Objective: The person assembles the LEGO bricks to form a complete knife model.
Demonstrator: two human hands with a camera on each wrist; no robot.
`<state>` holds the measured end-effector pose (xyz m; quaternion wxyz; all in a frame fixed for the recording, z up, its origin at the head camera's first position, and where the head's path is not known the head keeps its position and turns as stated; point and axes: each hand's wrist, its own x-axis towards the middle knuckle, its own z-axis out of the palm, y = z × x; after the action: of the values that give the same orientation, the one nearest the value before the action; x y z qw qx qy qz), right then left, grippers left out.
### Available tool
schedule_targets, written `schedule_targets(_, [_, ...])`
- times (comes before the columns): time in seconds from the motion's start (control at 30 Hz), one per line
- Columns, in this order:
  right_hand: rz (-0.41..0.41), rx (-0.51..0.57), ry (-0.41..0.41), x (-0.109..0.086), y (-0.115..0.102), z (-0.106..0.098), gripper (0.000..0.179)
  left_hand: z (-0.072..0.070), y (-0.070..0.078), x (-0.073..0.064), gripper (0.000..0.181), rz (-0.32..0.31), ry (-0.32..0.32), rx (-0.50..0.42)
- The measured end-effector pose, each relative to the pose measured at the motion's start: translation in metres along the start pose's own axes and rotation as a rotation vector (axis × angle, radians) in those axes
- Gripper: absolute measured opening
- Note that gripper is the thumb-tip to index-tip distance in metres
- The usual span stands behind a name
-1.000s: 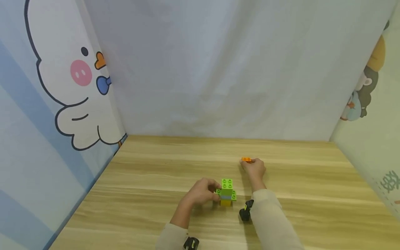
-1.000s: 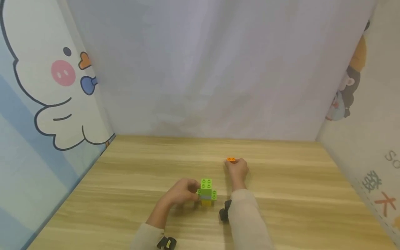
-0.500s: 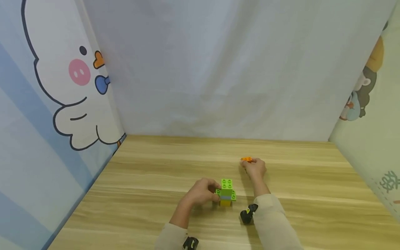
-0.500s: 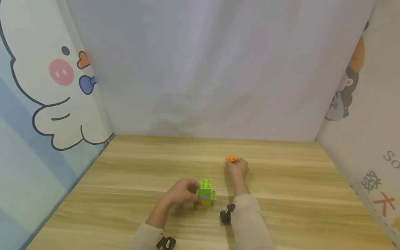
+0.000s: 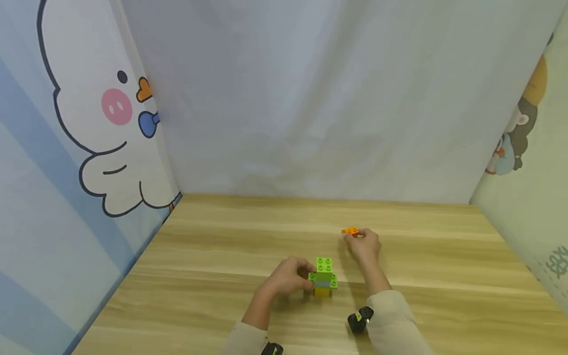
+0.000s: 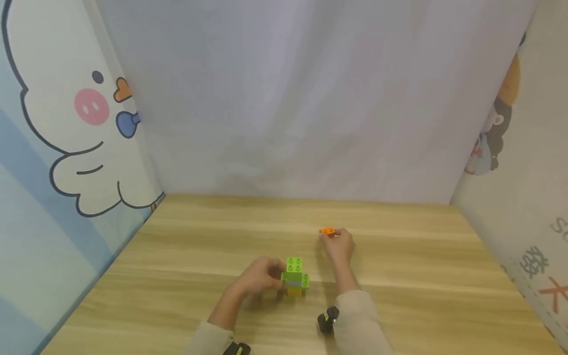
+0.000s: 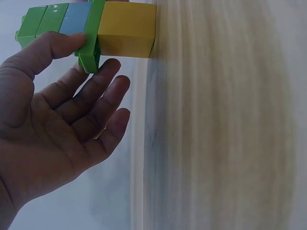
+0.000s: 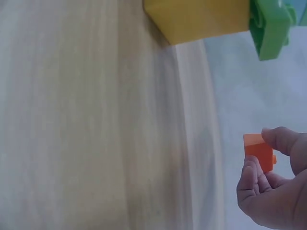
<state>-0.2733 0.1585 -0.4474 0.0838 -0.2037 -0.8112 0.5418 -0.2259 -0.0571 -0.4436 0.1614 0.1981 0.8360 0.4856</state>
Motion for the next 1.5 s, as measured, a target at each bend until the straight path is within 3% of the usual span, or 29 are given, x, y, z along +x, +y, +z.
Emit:
schedule_targets(0.43, [-0.020, 0.028, -0.078, -0.011, -0.003, -0.015, 0.049, 0.001, -0.002, -0.002, 0.032, 0.001, 0.005, -0.005])
schedule_targets(0.97, [-0.156, -0.061, -0.240, -0.032, -0.013, -0.037, 0.051, 0.002, -0.001, -0.003, 0.032, 0.010, -0.004, 0.001])
schedule_targets(1.33, [-0.260, -0.051, -0.306, -0.043, -0.020, -0.043, 0.043, 0.002, 0.000, -0.002, 0.032, 0.017, -0.012, 0.017])
schedule_targets(1.5, [-0.308, -0.045, -0.327, -0.049, -0.025, -0.050, 0.048, 0.002, 0.001, -0.002, 0.033, 0.021, -0.020, 0.027])
